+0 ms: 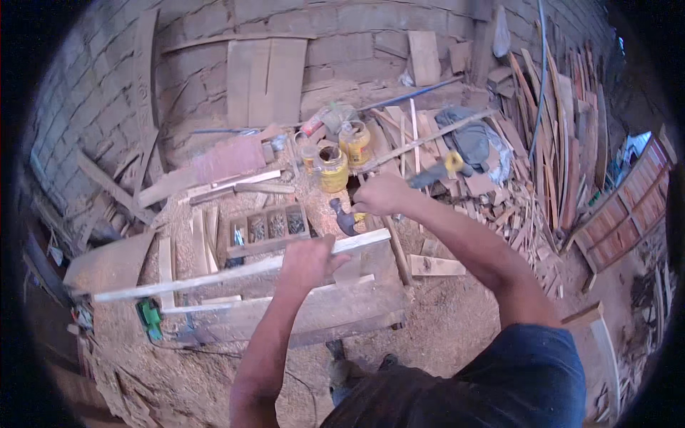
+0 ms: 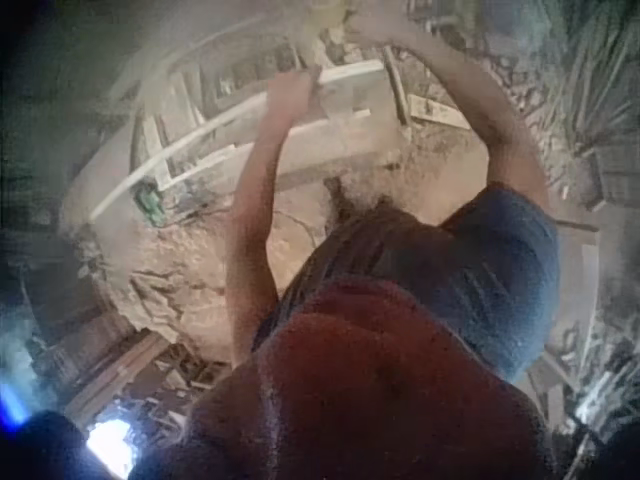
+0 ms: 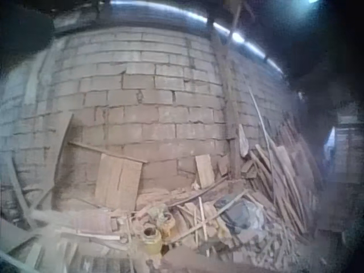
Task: Measuring, marking, and assembling wooden pieces using a hammer and nails in a workshop environment.
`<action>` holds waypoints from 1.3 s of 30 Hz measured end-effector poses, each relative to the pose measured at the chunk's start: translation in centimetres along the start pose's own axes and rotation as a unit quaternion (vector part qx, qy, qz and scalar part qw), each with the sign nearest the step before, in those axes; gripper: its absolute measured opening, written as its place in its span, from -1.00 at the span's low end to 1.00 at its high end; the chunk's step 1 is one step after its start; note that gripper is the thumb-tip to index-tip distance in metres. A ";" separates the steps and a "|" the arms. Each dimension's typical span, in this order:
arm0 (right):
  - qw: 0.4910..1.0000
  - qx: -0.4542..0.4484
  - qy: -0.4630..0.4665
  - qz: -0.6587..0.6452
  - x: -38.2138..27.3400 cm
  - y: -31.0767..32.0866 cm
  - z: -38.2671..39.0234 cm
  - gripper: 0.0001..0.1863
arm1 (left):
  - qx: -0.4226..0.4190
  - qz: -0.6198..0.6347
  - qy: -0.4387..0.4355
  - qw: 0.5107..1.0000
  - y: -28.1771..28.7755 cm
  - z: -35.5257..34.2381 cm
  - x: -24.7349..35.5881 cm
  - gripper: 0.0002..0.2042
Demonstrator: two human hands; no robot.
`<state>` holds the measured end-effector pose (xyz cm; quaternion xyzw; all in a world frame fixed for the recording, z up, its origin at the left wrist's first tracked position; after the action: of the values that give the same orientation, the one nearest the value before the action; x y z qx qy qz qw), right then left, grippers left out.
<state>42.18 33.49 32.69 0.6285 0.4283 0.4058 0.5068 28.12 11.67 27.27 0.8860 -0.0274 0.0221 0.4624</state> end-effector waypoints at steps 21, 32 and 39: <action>0.795 0.445 -0.302 -0.280 -7.1 -4.6 13.8 -0.72 | -0.096 -0.004 0.070 0.993 -1.9 -4.9 -3.5 -0.32; 0.878 0.313 -0.274 -0.237 -11.3 -6.2 13.3 -0.57 | -0.078 -0.002 0.071 0.994 -1.8 -4.9 -3.5 -0.43; 0.882 0.338 -0.279 -0.172 -10.2 -4.1 12.3 -0.66 | -0.078 0.013 0.082 0.993 -1.6 -4.4 -3.1 -0.41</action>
<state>50.19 20.67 25.97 0.7654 0.4817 -0.0488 0.4239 25.12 16.26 28.30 0.8418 -0.0026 0.0985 0.5308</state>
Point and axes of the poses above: each hand's wrist, its own z-axis away from the middle knuckle, its own y-axis out of the back of the hand, x = y × z, the point moved 2 cm from there along -z, towards the middle knuckle, and after that the axes turned 14 degrees about x, right-handed, at the moved point
